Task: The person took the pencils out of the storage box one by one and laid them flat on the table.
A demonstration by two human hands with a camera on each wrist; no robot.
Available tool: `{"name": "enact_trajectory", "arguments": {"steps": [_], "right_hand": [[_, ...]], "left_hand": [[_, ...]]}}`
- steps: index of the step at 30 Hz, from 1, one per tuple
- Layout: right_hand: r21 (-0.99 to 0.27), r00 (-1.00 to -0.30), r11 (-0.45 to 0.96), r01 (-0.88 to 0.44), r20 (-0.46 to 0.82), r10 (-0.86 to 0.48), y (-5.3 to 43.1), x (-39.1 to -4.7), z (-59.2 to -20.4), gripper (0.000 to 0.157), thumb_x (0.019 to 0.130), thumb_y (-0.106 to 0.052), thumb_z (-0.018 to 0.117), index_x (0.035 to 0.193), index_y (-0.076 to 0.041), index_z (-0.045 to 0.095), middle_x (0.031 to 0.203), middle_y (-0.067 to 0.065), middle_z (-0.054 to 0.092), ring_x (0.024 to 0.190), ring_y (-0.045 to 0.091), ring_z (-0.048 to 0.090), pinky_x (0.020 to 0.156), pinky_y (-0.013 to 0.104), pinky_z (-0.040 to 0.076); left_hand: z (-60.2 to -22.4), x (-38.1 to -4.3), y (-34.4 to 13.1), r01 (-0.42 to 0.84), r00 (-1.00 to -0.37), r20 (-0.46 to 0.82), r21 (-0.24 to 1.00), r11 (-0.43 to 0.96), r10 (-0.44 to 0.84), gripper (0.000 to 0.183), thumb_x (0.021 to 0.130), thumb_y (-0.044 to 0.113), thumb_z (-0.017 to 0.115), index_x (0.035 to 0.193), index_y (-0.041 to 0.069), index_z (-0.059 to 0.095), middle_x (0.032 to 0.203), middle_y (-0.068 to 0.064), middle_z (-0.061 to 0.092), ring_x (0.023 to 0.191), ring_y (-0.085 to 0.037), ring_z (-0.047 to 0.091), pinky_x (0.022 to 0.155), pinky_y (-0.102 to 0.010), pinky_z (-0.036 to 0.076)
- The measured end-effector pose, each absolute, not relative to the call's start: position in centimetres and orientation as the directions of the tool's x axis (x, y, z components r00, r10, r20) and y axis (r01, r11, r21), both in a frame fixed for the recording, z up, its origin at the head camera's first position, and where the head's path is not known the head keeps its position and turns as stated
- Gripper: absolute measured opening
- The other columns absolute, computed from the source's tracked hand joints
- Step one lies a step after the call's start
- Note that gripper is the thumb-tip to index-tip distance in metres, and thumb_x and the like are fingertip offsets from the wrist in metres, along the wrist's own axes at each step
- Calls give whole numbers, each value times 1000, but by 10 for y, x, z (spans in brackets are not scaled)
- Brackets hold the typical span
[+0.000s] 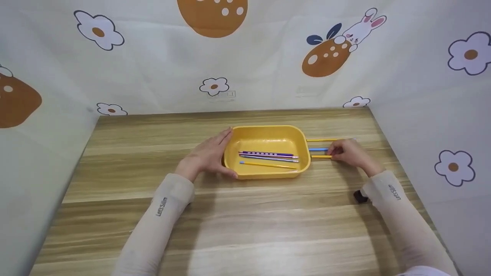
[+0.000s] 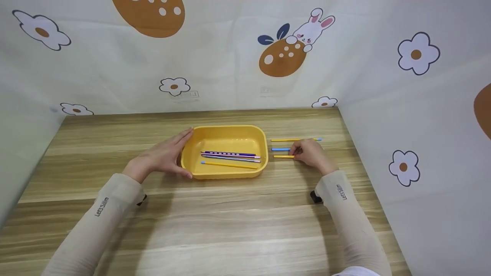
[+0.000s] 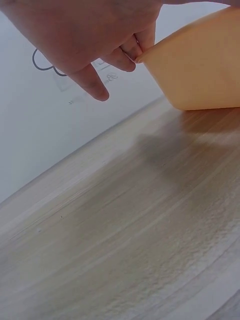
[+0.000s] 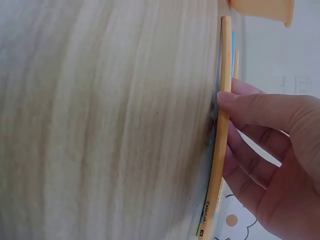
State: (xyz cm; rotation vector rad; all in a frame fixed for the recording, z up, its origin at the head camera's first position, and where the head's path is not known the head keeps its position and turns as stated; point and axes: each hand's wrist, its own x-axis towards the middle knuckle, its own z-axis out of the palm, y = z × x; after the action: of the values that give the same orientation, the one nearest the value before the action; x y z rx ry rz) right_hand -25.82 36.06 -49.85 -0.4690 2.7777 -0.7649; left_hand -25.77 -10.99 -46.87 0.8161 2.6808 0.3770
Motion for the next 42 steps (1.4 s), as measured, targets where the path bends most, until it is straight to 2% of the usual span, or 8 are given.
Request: {"name": "enact_trajectory", "arguments": {"steps": [9,20,26,34,42], "right_hand": [[-504,-919,818,-276,-112,-379,357,-258,-502,12,83,6,73,89,-4,74,89,12,73,80,15,60,70,21,49],[-539,-916,805,-246,-141,-375,360,-258,-504,14,83,6,73,93,-3,74,92,13,74,82,12,63,71,16,50],[-552,-918,790,-265,-106,-382,362,-259,-499,11,84,3,74,93,-3,75,94,13,75,84,15,64,72,12,50],[-542,-927,805,-241,-118,-357,357,-261,-486,8,86,-2,74,94,-4,75,94,12,74,82,14,60,72,14,49],[-529,-925,816,-233,-138,-354,345,-266,-470,13,88,-1,68,99,-3,74,95,12,73,85,20,59,77,24,50]], "left_hand": [[-470,-258,-110,473,-791,-237,347,810,563,138,65,74,78,161,10,2,170,-6,2,157,-27,9,128,-50,16],[-471,-258,-109,470,-790,-240,354,808,564,138,65,75,77,161,11,3,170,-5,1,157,-27,9,128,-50,16],[-469,-258,-109,474,-794,-226,350,808,565,138,64,75,77,161,11,3,170,-5,2,157,-28,11,127,-50,17],[-472,-260,-110,489,-782,-226,356,796,581,140,64,74,79,161,9,2,170,-7,3,157,-28,11,128,-49,18],[-470,-261,-110,506,-791,-203,315,803,578,141,62,76,78,161,8,5,170,-9,8,157,-26,9,130,-47,3]]}}
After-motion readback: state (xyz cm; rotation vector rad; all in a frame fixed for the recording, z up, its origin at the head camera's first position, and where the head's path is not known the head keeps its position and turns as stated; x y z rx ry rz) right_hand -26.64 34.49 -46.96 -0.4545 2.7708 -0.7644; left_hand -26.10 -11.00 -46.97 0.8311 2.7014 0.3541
